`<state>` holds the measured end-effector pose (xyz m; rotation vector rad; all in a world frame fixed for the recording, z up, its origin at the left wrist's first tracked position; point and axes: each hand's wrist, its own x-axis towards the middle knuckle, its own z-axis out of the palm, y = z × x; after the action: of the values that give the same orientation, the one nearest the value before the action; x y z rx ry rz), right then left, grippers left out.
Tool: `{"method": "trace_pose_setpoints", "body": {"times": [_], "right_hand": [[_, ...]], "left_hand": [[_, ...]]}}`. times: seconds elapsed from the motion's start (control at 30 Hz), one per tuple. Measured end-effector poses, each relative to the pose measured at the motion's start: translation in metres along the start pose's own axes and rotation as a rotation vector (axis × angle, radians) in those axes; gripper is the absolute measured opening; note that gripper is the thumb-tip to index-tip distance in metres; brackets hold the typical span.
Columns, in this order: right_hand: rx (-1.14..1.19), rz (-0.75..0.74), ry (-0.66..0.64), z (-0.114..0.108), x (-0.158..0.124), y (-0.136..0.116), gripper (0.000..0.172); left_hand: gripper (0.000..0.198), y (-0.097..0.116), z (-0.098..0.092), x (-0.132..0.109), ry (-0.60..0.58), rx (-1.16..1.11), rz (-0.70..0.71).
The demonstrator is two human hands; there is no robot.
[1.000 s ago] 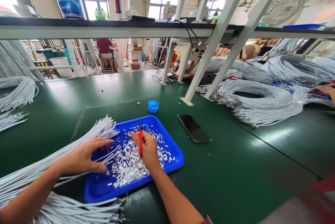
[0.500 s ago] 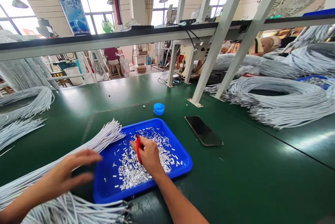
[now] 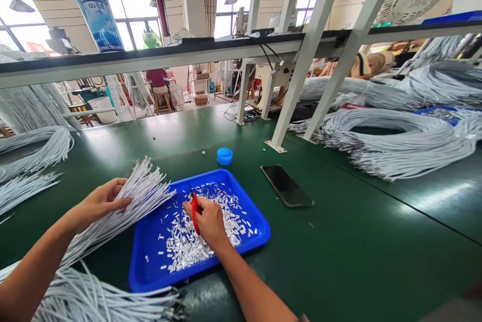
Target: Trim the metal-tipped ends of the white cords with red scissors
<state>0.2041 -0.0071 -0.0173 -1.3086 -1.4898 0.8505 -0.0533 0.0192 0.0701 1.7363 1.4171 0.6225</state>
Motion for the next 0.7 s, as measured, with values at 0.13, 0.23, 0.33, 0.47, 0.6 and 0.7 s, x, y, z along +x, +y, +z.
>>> {"method": "trace_pose_setpoints", "body": {"times": [0.13, 0.23, 0.33, 0.47, 0.6, 0.7], "right_hand": [[0.005, 0.006, 0.002, 0.000, -0.001, -0.001, 0.031], [0.008, 0.002, 0.001, 0.001, -0.001, 0.001, 0.028], [0.038, 0.011, -0.010, 0.003, -0.001, 0.003, 0.027], [0.172, 0.068, -0.085, 0.009, -0.003, 0.003, 0.027], [0.375, 0.128, -0.163, 0.019, -0.008, -0.008, 0.029], [0.495, 0.143, -0.170, 0.026, -0.012, -0.015, 0.033]], "left_hand": [[0.018, 0.004, -0.003, 0.012, -0.133, -0.278, -0.052], [0.014, -0.006, -0.006, 0.012, 0.081, -0.773, -0.038], [0.021, -0.018, 0.008, 0.006, 0.099, -1.065, -0.050], [0.017, -0.017, 0.043, 0.001, -0.289, -0.757, -0.157], [0.024, -0.012, 0.063, 0.001, -0.298, -0.671, -0.162], [0.029, -0.017, 0.069, 0.003, -0.285, -0.642, -0.155]]}}
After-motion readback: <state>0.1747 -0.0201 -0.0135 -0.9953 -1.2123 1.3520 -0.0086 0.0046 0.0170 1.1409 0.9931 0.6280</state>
